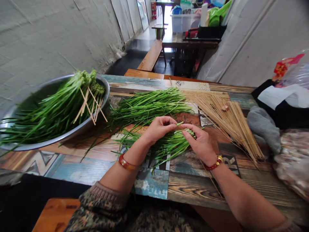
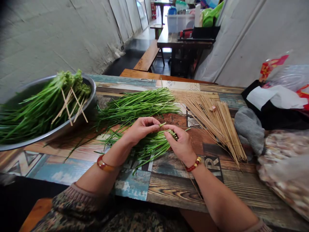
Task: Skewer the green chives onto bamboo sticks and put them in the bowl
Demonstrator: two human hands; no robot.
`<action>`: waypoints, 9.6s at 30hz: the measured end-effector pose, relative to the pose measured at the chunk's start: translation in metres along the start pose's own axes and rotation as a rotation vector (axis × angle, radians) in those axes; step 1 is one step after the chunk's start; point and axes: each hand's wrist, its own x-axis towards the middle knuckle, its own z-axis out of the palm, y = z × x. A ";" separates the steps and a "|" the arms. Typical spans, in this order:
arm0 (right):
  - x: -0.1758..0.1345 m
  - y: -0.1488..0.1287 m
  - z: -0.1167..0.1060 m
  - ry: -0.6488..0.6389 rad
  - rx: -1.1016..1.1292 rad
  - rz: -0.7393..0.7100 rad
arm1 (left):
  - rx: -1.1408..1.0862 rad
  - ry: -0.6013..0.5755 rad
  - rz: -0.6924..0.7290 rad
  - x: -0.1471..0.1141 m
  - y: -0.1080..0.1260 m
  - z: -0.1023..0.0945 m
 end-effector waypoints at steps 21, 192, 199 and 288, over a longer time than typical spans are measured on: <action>0.001 0.001 0.001 -0.006 0.004 -0.034 | -0.064 0.005 -0.021 0.002 -0.003 -0.001; 0.002 0.008 0.006 0.037 0.092 0.041 | 0.313 0.016 0.200 0.001 0.002 0.004; 0.002 0.009 0.006 0.042 0.068 0.056 | 0.272 0.042 0.164 0.001 0.000 0.004; 0.003 0.016 0.008 0.049 0.039 0.031 | 0.578 0.096 0.450 0.001 0.000 0.006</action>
